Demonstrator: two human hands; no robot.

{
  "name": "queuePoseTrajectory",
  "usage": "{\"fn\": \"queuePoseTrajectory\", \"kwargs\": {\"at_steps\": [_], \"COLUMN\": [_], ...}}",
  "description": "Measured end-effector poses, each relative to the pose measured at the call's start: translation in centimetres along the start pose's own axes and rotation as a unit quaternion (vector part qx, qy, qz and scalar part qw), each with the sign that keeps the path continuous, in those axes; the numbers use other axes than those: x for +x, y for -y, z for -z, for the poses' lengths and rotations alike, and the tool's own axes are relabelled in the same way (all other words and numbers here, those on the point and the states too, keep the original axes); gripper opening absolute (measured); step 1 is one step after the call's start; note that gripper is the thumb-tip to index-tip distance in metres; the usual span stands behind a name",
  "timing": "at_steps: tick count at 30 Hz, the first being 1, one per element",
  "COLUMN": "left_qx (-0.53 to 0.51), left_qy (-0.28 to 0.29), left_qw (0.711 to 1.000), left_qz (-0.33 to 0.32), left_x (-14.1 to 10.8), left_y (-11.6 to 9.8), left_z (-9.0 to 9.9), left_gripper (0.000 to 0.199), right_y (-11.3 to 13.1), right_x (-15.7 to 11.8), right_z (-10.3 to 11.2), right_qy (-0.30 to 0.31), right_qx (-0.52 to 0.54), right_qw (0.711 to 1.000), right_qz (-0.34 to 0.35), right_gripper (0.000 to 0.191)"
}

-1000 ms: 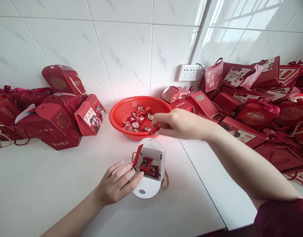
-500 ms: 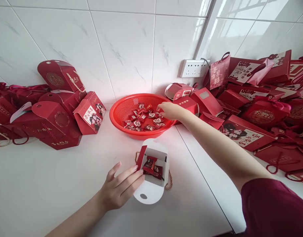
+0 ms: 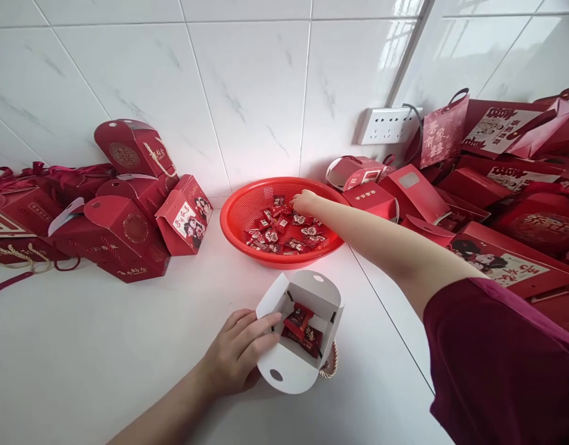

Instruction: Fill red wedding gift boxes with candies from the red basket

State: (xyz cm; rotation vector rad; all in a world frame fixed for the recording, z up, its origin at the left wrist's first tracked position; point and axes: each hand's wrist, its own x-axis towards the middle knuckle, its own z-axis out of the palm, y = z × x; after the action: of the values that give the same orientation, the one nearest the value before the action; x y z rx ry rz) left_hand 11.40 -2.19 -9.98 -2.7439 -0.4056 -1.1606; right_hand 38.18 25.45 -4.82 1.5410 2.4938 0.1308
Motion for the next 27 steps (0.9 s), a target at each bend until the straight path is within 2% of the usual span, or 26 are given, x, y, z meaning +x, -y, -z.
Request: {"fn": "queuePoseTrajectory", "kwargs": {"at_steps": [3, 6, 11, 13, 15, 18, 19, 21, 22, 24, 27], "left_qx": [0.007, 0.005, -0.003, -0.005, -0.004, 0.011, 0.017, 0.024, 0.026, 0.033, 0.047], "left_qy": [-0.004, 0.001, 0.005, 0.008, 0.013, 0.020, 0.022, 0.024, 0.025, 0.026, 0.021], "left_qw": [1.000, 1.000, 1.000, 1.000, 1.000, 1.000, 1.000, 0.999, 0.999, 0.999, 0.999], "left_qz": [0.008, 0.006, 0.006, 0.007, 0.010, 0.013, 0.011, 0.006, 0.006, 0.005, 0.001], "left_x": [-0.1, 0.1, 0.3, 0.1, -0.1, -0.5, -0.5, -0.5, -0.4, -0.2, 0.1], "left_y": [0.2, 0.2, 0.2, 0.2, 0.2, 0.2, 0.1, 0.0, 0.0, -0.2, -0.3], "left_z": [-0.1, -0.1, 0.0, -0.2, -0.5, -0.9, -1.0, -1.1, -1.1, -1.2, -1.3], "left_gripper": [0.019, 0.020, 0.022, 0.024, 0.027, 0.033, 0.035, 0.037, 0.038, 0.039, 0.039], "right_y": [0.0, -0.2, -0.3, -0.2, 0.4, 2.6, 3.6, 5.8, 6.8, 8.4, 9.3], "right_x": [0.5, 0.1, -2.8, -4.9, -7.8, -13.2, -15.2, -19.3, -21.1, -24.2, -26.9], "right_z": [-0.1, 0.2, 1.6, 2.3, 3.0, 3.6, 3.6, 3.4, 3.2, 2.8, 1.8], "right_qy": [0.048, 0.070, 0.056, 0.014, -0.042, -0.137, -0.200, -0.299, -0.321, -0.336, -0.322], "right_qx": [-0.028, -0.041, -0.032, -0.024, -0.015, 0.023, 0.081, 0.200, 0.235, 0.259, 0.250], "right_qw": [0.998, 0.996, 0.997, 1.000, 0.999, 0.990, 0.973, 0.923, 0.901, 0.878, 0.875], "right_qz": [-0.008, -0.021, -0.029, -0.014, 0.005, 0.040, 0.078, 0.139, 0.174, 0.222, 0.259], "right_gripper": [0.033, 0.032, 0.029, 0.031, 0.043, 0.054, 0.052, 0.049, 0.047, 0.046, 0.044]}}
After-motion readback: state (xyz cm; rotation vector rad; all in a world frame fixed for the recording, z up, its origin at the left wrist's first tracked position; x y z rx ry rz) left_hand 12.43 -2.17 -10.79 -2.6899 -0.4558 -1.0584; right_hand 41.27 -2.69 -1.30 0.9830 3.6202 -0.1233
